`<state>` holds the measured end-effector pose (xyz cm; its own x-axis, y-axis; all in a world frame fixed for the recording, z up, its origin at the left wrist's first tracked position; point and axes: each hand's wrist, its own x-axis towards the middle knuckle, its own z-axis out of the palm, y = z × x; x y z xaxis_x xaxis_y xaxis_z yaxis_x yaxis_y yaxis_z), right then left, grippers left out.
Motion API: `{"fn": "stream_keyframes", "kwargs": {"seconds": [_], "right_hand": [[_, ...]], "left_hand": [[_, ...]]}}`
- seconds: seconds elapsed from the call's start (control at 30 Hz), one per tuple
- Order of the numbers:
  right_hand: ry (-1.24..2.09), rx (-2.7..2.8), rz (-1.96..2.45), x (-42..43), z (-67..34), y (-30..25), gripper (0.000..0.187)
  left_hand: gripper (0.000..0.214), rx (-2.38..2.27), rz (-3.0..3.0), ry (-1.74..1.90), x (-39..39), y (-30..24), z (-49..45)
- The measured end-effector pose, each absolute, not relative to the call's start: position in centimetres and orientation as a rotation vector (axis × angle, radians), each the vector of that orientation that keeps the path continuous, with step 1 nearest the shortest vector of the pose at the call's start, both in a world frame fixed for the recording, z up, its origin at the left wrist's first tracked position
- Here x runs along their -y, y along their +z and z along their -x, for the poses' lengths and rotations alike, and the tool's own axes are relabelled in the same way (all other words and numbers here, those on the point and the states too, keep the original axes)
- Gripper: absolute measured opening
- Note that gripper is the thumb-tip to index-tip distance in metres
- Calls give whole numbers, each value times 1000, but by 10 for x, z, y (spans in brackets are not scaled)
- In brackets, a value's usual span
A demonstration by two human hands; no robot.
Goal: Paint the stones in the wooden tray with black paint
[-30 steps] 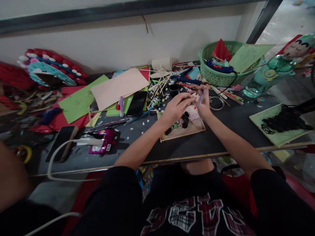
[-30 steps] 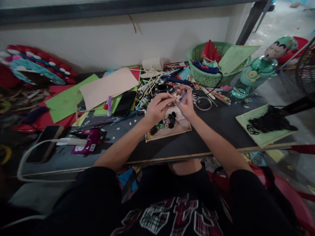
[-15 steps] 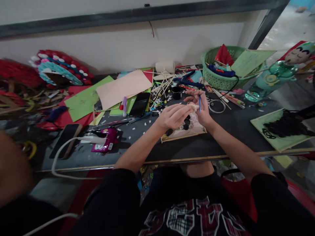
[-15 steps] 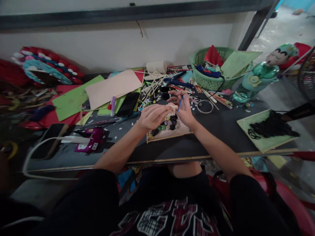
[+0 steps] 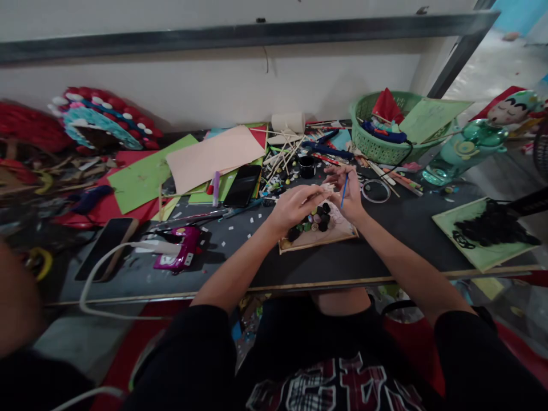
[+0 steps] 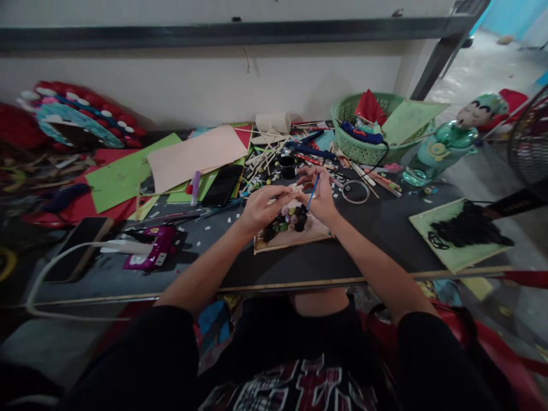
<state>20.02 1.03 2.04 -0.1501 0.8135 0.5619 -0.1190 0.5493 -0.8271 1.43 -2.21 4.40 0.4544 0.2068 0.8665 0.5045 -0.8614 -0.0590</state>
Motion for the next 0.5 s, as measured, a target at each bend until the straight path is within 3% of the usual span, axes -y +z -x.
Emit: {"fn": "stream_keyframes", "kwargs": {"seconds": [0.23, 0.37, 0.5], "right_hand": [[878, 1465, 627, -5, -204, 29, 41], [826, 1570, 600, -4, -207, 32, 33], [647, 1701, 603, -1, -209, 31, 23]], "left_hand": [[19, 1111, 2170, -1809, 11, 37, -9], [34, 1325, 2221, -2086, 6, 36, -14], [33, 1244, 2319, -2008, 7, 46, -20]]}}
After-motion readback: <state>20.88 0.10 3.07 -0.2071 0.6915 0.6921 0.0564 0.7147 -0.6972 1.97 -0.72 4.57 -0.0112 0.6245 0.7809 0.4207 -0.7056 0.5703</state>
